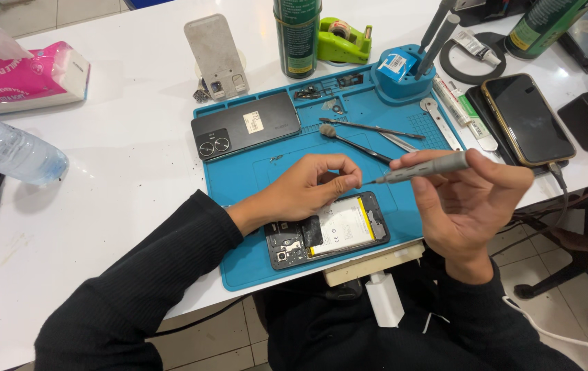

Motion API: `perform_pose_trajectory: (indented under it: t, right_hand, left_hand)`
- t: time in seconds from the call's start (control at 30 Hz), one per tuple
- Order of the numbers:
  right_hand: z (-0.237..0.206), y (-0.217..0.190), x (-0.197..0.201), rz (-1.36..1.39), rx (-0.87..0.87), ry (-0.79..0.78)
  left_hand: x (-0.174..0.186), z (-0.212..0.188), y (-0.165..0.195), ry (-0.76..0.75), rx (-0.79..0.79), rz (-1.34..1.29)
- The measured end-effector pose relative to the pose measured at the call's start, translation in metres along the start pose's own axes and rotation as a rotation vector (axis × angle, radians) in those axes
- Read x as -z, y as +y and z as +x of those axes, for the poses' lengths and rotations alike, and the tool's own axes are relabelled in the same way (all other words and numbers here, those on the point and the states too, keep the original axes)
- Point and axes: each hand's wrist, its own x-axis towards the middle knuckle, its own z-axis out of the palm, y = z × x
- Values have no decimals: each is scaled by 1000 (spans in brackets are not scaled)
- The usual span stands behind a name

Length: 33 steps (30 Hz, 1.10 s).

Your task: The person works on an opened smartphone on a blue repair mat, using a precision screwdriver to unscrew components near the battery and prying at the battery with a tool. They then use a brush to clean the phone's interior and the back cover, and finally place the back cover onto the phone body.

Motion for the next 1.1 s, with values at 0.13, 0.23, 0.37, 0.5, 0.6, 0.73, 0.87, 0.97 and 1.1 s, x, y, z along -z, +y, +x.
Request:
perform_pose_trajectory:
  t: [0.13, 0.23, 0.37, 0.5, 0.6, 0.73, 0.87, 0.97, 1.1]
  right_hand:
    - [5, -3, -2, -32, 13, 64]
    - [5, -3, -4, -3, -10, 70]
    - [-1, 0, -8, 24, -22, 71]
    - [-4, 3, -8, 28, -31, 71]
    - [-4, 4, -7, 29, -31, 70]
    - [-4, 3, -7, 27, -35, 70]
    - [-4, 3, -7, 31, -39, 72]
    - [-3, 4, -7, 30, -28, 67]
    - [-5, 2, -7, 13, -27, 59]
  left_hand:
    - [3, 0, -1, -30, -26, 6]
    - [3, 0, -2, -38, -66, 4]
    - [2, 0, -3, -35, -37, -26]
    - [2, 0, -1, -27, -29, 8]
    - [2, 0, 1, -24, -19, 3]
    - [1, -1, 1, -23, -5, -7]
    - [2, 0, 0, -22, -10, 13]
    - [2, 0, -1, -23, -23, 19]
    - [1, 1, -2, -16, -75, 15]
